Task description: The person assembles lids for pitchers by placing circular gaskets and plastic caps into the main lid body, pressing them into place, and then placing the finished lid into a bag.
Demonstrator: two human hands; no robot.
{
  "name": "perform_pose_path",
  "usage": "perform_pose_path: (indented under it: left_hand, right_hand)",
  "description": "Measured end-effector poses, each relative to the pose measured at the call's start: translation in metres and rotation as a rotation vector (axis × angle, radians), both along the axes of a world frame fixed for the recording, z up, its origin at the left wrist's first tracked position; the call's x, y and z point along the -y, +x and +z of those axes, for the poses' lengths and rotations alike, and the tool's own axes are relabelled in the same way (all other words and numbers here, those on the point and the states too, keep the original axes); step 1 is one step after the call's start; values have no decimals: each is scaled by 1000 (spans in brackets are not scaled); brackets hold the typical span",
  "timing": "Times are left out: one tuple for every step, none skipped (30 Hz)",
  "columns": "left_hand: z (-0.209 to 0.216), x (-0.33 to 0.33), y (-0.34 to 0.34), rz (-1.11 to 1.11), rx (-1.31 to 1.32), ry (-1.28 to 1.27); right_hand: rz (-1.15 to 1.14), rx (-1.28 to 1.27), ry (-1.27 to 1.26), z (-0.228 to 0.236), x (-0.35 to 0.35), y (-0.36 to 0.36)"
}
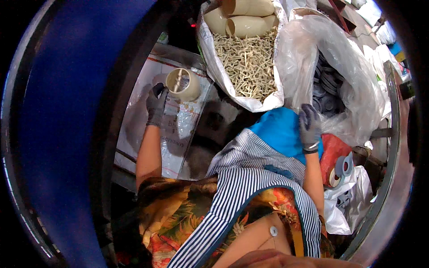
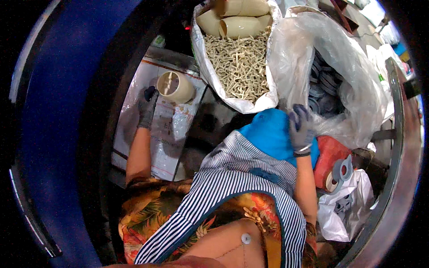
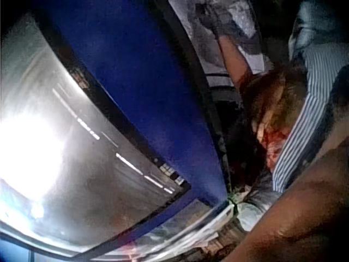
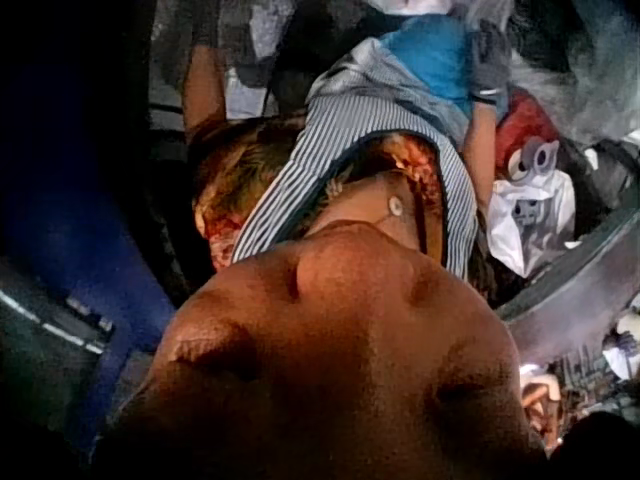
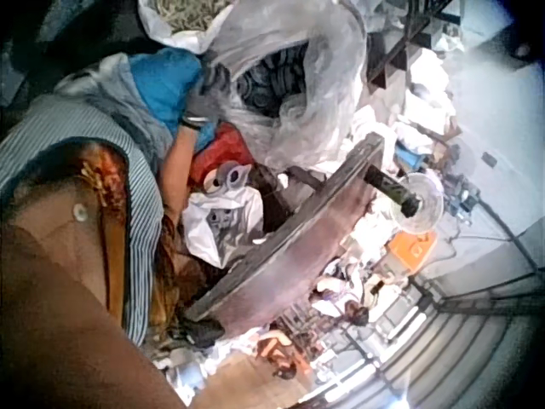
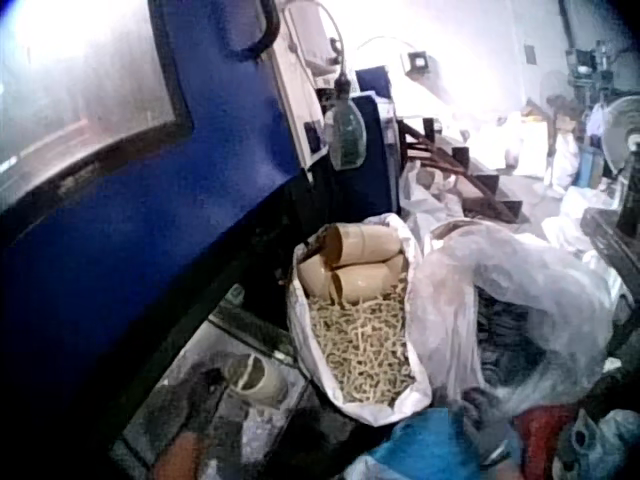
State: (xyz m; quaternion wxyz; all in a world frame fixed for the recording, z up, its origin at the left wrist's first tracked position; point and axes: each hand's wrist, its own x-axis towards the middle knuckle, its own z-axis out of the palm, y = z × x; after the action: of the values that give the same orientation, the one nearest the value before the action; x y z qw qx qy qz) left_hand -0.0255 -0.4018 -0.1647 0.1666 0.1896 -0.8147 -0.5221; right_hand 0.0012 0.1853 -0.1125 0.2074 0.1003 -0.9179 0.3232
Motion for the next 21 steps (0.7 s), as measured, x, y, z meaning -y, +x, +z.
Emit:
perform_pose_path:
  left_hand:
    - [7,-20,0,-79,-3,-53]
    - [20,-56,-5,-165,-11,-106]
    - [4,-71,-10,-236,-67,-208]
    - [-14,-88,-20,-315,-131,-309]
    - [-51,-88,-32,-386,-242,-460]
    - [-59,-112,-45,-340,-256,-480]
    - [-62,-133,-53,-282,-268,-508]
    - [-60,-145,-59,-224,-280,-537]
    - [-63,-143,-64,-205,-301,-456]
    - [-67,-136,-69,-182,-318,-374]
    - [-67,-121,-72,-148,-297,-412]
    - [-67,-108,-75,-117,-275,-445]
    - [-56,-99,-74,-77,-275,-387]
    - [-46,-91,-72,-36,-273,-331]
    - [-27,-88,-74,-6,-284,-277]
    - [14,-108,-64,-135,-256,-235]
    - [64,-123,-46,-251,-217,-203]
    - [113,-137,-27,-357,-174,-166]
    - [152,-159,-7,-425,-43,-159]
    - [185,-182,10,-499,89,-147]
    - [206,-195,22,-717,18,-321]
  right_hand:
    - [89,-98,106,3,9,0]
    - [80,-9,44,12,26,3]
    - [161,19,72,21,39,3]
    - [213,16,38,28,52,2]
    - [279,13,-4,32,60,2]
    - [265,32,2,30,56,6]
    - [261,48,2,29,53,10]
    - [258,64,1,27,52,14]
    - [242,70,-8,28,47,18]
    - [231,80,-16,30,39,25]
    - [223,89,-25,29,31,30]
    - [196,118,-62,27,23,34]
    - [164,120,-48,28,19,39]
    - [133,122,-36,32,15,44]
    - [91,115,-28,35,11,49]
    - [77,137,-19,40,9,52]
    - [125,93,-3,47,11,53]
    - [169,54,21,57,16,54]
    - [220,11,36,68,21,56]
    - [318,-14,37,86,30,55]
    - [411,-41,29,102,40,52]
